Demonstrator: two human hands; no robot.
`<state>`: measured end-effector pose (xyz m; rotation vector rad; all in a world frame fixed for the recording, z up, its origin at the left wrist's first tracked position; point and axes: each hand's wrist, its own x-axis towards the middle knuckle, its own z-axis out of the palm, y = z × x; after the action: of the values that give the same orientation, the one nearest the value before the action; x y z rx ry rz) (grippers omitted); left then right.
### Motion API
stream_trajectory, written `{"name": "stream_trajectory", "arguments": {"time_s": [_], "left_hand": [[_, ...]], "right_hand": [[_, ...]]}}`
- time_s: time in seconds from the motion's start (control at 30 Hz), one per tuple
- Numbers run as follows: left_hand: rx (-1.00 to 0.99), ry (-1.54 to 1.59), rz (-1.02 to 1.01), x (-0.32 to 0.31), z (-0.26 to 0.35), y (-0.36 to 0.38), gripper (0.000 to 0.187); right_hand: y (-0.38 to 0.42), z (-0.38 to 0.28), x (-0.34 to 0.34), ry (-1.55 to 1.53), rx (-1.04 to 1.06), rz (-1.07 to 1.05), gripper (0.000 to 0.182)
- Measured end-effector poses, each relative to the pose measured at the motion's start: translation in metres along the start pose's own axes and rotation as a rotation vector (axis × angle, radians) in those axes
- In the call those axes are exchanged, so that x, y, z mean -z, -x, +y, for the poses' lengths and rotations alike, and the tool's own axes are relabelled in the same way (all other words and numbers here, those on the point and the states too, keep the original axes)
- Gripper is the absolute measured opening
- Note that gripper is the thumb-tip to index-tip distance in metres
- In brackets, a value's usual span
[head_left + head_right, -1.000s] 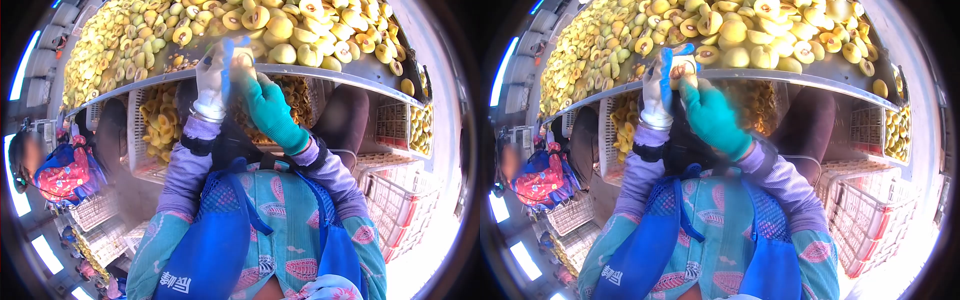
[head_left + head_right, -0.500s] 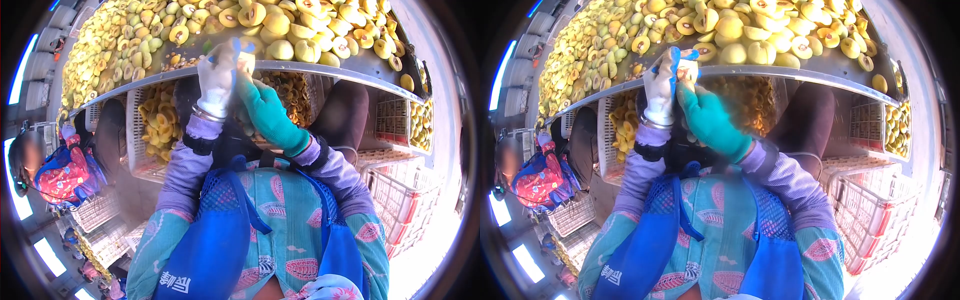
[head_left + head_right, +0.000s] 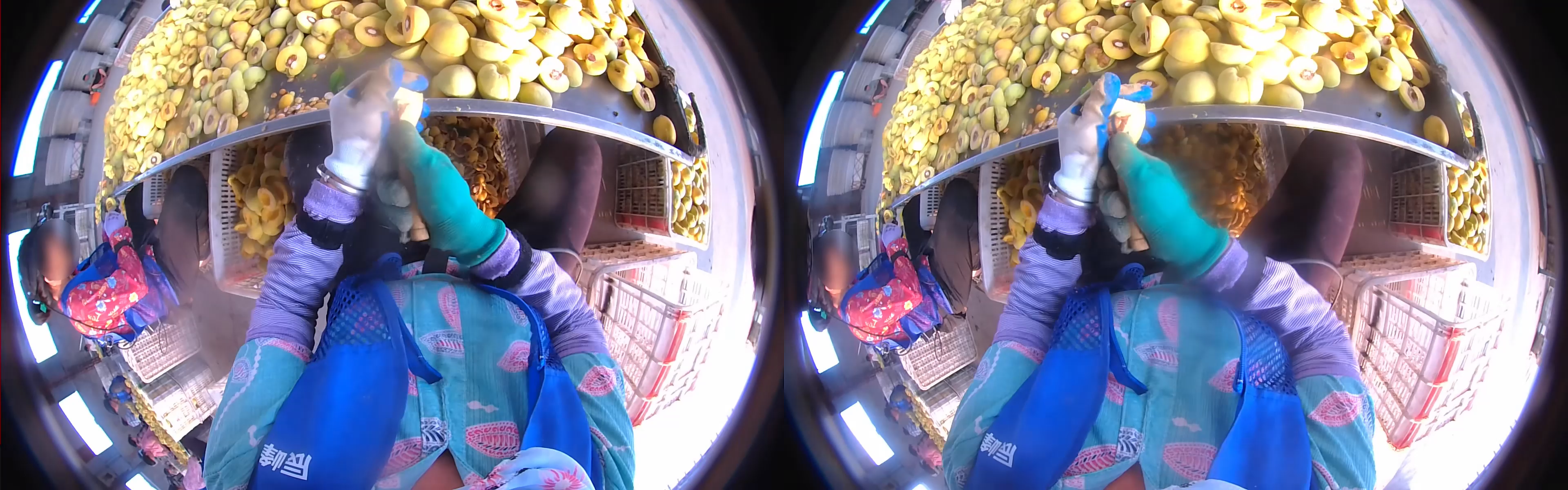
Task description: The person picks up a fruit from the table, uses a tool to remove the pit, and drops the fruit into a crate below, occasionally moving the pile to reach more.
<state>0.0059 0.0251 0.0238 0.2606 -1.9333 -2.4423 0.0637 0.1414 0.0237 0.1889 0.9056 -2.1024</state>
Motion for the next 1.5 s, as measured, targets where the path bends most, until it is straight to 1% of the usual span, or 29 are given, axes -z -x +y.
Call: {"name": "stream_trajectory", "arguments": {"time_s": [0.03,0.1,0.17,0.2,0.27,0.3,0.37,0.4,0.5,0.53,0.63,0.7,0.73,0.8,0.83,0.87,0.93,0.97,1.0,1.03,1.1,1.17,1.2,1.23,1.3,1.33,1.4,1.43,1.5], "left_hand": [[0.06,0.057,-0.013,-0.001,0.0,0.004,0.032],[0.097,0.057,0.022,-0.004,-0.003,0.002,0.035],[0.13,0.051,0.049,-0.008,-0.005,0.002,0.036],[0.11,-0.023,0.016,-0.005,-0.007,0.0,0.04],[0.076,-0.176,-0.055,0.006,-0.011,-0.008,0.048],[0.137,-0.184,-0.107,0.013,-0.012,-0.014,0.048],[0.255,-0.197,-0.203,0.021,-0.009,-0.023,0.048],[0.204,-0.168,-0.275,0.022,-0.008,-0.021,0.049],[0.111,-0.198,-0.162,0.006,-0.002,-0.009,0.051],[0.189,0.023,-0.234,0.008,-0.003,-0.005,0.042],[0.095,0.013,-0.388,0.014,-0.01,0.0,0.043],[0.067,-0.09,-0.233,0.021,-0.027,-0.004,0.037],[0.025,-0.155,-0.209,0.019,-0.018,0.005,0.035],[0.121,0.029,-0.11,0.026,-0.009,0.023,0.034],[0.249,0.278,-0.038,0.037,-0.004,0.027,0.033],[0.243,0.386,-0.008,0.061,0.001,0.033,0.037],[0.224,0.603,0.05,0.109,0.011,0.044,0.052],[0.177,0.032,0.292,0.122,0.021,0.055,0.051],[-0.033,-0.472,0.481,0.145,0.014,0.051,0.051],[0.254,-1.137,0.371,0.156,0.039,0.05,0.053],[-0.111,-1.248,0.357,0.144,0.039,0.027,0.052],[-0.104,-1.111,0.217,0.088,0.043,-0.009,0.055],[-0.052,-1.303,0.144,0.063,0.036,-0.031,0.057],[-0.008,-1.493,0.068,0.04,0.029,-0.055,0.059],[-0.079,-1.536,-0.17,0.018,-0.011,-0.092,0.057],[-0.097,-1.492,-0.155,0.014,-0.011,-0.097,0.055],[-0.124,-1.419,-0.119,0.012,-0.009,-0.104,0.056],[-0.176,-1.351,-0.069,0.029,-0.015,-0.108,0.049],[-0.144,-0.747,-0.145,0.059,-0.021,-0.103,0.043]], "right_hand": [[0.002,0.002,-0.001,0.037,0.028,0.037,0.055],[0.003,0.002,-0.002,0.128,0.088,0.102,0.056],[0.003,0.003,-0.001,0.1,0.054,0.109,0.051],[0.003,0.004,0.0,0.085,0.035,0.109,0.049],[0.0,0.002,0.008,0.195,0.034,0.061,0.05],[0.0,0.0,0.011,0.253,0.034,0.039,0.05],[0.003,-0.003,0.008,0.058,-0.04,-0.054,0.048],[0.003,-0.004,0.007,-0.041,-0.076,-0.103,0.047],[-0.012,0.008,0.013,-0.644,-0.097,-0.508,0.047],[-0.009,0.005,0.015,-0.754,-0.142,-0.58,0.046],[-0.007,0.01,0.021,-0.779,-0.159,-0.655,0.048],[-0.006,0.008,0.022,-0.743,-0.195,-0.685,0.048],[-0.006,0.007,0.022,-0.724,-0.215,-0.703,0.049],[-0.002,0.009,0.018,-0.687,-0.262,-0.764,0.049],[0.0,0.009,0.014,-0.668,-0.287,-0.801,0.049],[0.008,0.007,0.009,-0.653,-0.266,-0.835,0.049],[0.009,0.005,0.018,-0.654,-0.212,-0.699,0.048],[0.01,0.001,0.026,-0.647,-0.179,-0.627,0.047],[-0.006,0.007,0.048,-0.606,-0.23,-0.366,0.041],[-0.04,0.044,0.1,-0.695,-0.263,-0.314,0.036],[-0.035,0.053,0.099,-0.653,-0.351,-0.018,0.035],[-0.017,0.032,0.072,-0.393,-0.227,0.04,0.039],[-0.009,0.019,0.059,-0.262,-0.157,0.068,0.041],[-0.006,0.009,0.054,-0.06,-0.031,0.13,0.042],[0.0,-0.005,0.05,0.344,0.209,0.261,0.043],[0.001,-0.011,0.051,0.411,0.249,0.283,0.045],[0.004,-0.027,0.048,0.282,0.147,0.238,0.044],[0.004,-0.029,0.048,0.213,0.091,0.21,0.044],[0.005,-0.021,0.049,0.199,0.104,0.209,0.044]]}}
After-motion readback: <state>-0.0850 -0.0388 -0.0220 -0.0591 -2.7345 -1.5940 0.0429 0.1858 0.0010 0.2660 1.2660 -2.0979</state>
